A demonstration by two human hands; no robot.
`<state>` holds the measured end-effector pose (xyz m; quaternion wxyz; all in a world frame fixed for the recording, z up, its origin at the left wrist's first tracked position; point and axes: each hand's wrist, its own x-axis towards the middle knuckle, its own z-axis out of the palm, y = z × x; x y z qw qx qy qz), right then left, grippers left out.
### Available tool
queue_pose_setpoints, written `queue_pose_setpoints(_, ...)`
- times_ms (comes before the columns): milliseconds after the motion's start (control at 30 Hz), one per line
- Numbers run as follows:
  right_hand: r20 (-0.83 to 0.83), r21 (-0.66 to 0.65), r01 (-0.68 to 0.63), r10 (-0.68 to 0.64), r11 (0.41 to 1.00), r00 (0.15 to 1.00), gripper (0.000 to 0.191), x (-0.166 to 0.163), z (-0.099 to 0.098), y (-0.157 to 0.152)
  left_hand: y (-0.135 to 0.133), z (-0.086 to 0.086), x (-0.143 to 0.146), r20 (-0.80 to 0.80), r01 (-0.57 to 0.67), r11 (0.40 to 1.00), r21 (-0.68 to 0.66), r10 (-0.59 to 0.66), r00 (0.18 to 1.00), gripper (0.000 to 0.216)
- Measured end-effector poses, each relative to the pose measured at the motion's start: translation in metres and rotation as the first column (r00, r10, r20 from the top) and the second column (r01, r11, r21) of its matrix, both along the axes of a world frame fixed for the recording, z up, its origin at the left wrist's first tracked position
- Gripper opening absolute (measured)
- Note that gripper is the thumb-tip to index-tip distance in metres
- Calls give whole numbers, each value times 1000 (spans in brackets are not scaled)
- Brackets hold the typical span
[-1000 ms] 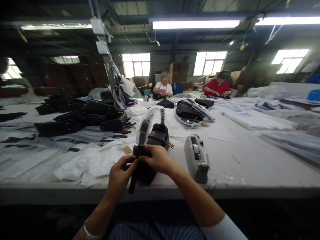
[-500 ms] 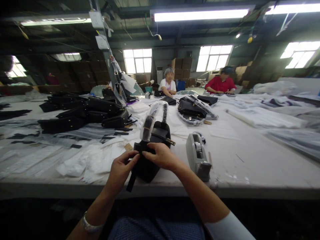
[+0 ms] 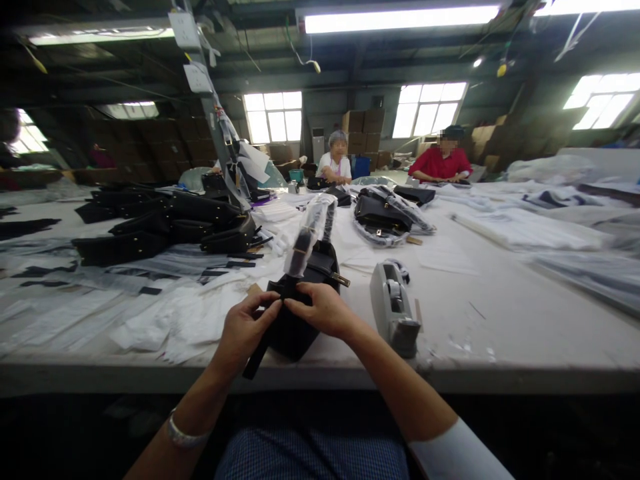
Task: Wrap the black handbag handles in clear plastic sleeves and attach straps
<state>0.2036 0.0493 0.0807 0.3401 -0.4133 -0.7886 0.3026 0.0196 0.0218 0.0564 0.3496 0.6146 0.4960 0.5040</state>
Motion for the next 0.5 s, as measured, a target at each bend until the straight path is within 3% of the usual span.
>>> queue_pose_setpoints(200, -9, -8, -31, 31, 999, 999, 22, 3, 1, 0, 1, 2, 0, -6, 0, 1000, 4, 0, 1000, 25)
queue_pose_setpoints(333, -32, 9, -28, 28, 1000, 999, 22, 1, -1, -1, 4, -3, -3, 98, 29, 997, -65, -22, 995, 29)
queue_pose_setpoints(500, -29, 8, 126, -125, 992, 992, 33, -4, -3, -5, 5, 2, -7, 153, 56, 993, -103, -39, 987, 26)
